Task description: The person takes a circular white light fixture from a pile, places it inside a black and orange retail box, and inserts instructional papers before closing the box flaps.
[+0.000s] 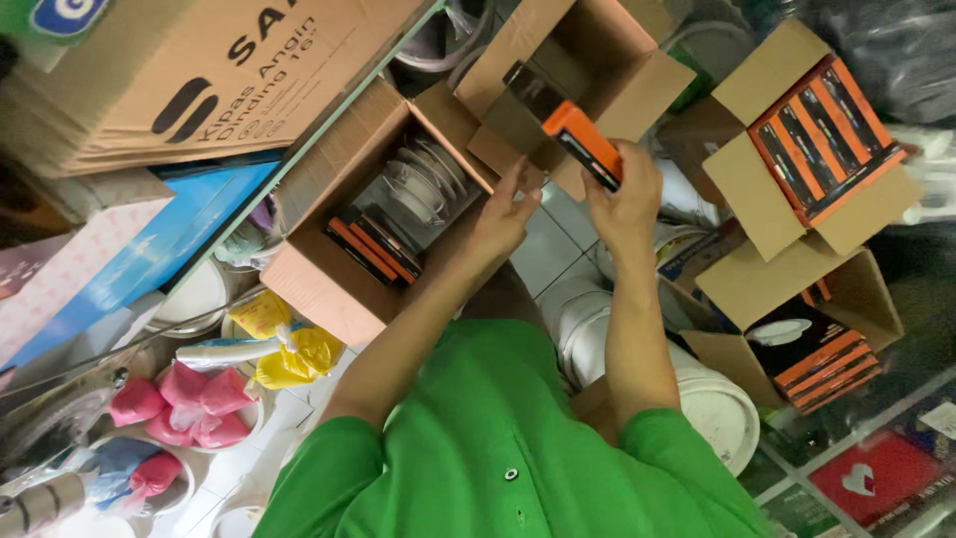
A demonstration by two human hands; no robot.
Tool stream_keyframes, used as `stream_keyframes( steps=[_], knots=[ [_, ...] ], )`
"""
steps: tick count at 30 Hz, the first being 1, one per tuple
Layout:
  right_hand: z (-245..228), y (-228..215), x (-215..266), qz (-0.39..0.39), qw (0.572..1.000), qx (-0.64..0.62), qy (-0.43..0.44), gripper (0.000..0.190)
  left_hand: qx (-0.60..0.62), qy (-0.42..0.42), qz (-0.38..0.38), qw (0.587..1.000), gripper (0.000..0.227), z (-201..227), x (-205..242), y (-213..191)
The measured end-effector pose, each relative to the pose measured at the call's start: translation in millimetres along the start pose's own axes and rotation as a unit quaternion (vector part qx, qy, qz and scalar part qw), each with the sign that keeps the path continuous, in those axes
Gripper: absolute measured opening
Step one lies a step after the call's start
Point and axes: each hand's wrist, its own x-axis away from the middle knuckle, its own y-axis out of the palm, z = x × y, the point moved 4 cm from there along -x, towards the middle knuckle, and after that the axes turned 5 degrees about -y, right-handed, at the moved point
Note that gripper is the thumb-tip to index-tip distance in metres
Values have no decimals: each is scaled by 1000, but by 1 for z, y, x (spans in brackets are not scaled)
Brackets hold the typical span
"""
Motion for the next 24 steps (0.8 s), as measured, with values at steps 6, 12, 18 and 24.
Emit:
stream_keyframes(
  steps=[6,12,18,24],
  knots=[
    [0,13,-36,-104,973,81,-189,48,-5,2,64,998,43,-72,-66,-12],
    [33,41,-50,-126,958,121,-227,49,141,-10,104,984,95,-51,-63,-15],
    [67,84,-57,-116,949,137,-258,28,-377,102,154,908,93,25,-38,-9],
    [69,136,-64,-150,964,121,-186,25,-499,-38,79,862,56,2,-89,-4]
  ],
)
